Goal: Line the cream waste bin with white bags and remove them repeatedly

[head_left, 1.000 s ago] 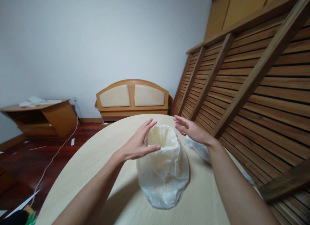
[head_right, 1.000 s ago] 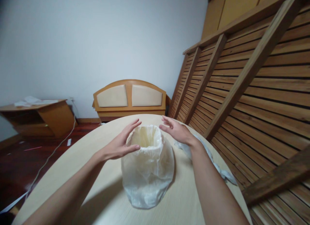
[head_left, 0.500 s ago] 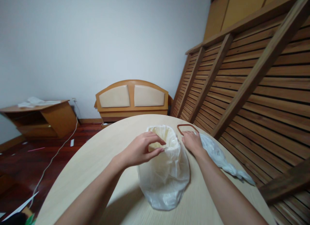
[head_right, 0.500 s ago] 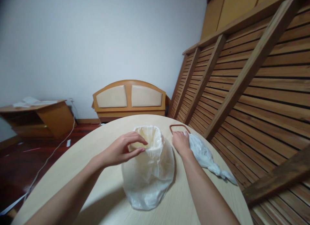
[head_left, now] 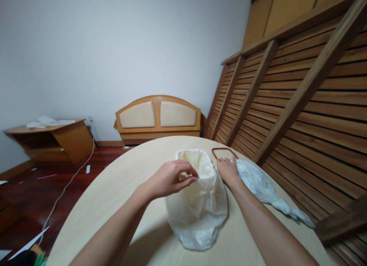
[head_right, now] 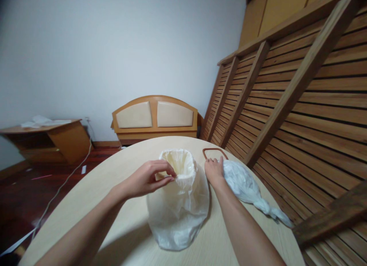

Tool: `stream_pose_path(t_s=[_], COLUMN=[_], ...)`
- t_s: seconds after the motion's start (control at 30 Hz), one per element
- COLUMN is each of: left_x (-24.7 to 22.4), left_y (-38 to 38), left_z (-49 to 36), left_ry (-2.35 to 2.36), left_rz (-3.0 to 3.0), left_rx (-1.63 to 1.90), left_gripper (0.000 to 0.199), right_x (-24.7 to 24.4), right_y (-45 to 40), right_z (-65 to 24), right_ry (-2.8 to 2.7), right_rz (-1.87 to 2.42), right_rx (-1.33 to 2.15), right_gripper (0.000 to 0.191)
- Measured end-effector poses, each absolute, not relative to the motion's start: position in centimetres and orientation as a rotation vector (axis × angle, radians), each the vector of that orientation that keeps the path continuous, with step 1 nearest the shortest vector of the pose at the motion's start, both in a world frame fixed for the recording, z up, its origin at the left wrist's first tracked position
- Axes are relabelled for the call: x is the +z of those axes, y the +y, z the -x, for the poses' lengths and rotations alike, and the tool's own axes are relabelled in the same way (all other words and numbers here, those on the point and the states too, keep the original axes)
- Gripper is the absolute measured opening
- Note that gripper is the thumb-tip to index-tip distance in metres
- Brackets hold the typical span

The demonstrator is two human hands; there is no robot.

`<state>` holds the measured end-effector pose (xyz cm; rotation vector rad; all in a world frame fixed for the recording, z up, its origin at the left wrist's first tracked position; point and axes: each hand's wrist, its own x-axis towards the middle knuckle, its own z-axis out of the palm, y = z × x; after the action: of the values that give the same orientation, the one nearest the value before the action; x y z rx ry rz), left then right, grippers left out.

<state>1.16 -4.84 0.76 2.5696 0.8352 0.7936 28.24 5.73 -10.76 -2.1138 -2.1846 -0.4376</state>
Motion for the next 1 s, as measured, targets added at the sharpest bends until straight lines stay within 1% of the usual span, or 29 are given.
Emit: stream_pose_path(t_s=[0.33, 0.63, 0.77, 0.9, 1.0], left_x=[0.7, 1.2, 0.9, 0.5, 0.5], left_y=[-4.8, -4.6, -4.4, -4.2, -4.2], left_z=[-1.2, -0.8, -1.0, -1.0, -1.0], left_ry=[0.835, 0.766, 0.746, 0.689, 0.687], left_rz=[-2.573, -2.608, -2.579, -2.55, -2.544], left_rx=[0.787, 0.794, 0.79, 0.807, 0.819], left_gripper=[0.016, 0.014, 0.013, 0.013, 0.014], right_x=[-9.6, -8.6, -6.5, -3.4, -1.0], right_y=[5.6, 5.7, 5.6, 4.5, 3.1], right_z=[-27.6, -28.0, -27.8, -27.8, -27.8], right_ry=[-2.246, -2.122, -2.01, -1.927, -1.89], right_rz=[2.02, 1.836, 1.769, 1.668, 1.359], right_rx=[-0.317, -0.218, -0.19, -0.179, -0.122], right_gripper=[0.028, 0.028, 0.028, 0.029, 0.025])
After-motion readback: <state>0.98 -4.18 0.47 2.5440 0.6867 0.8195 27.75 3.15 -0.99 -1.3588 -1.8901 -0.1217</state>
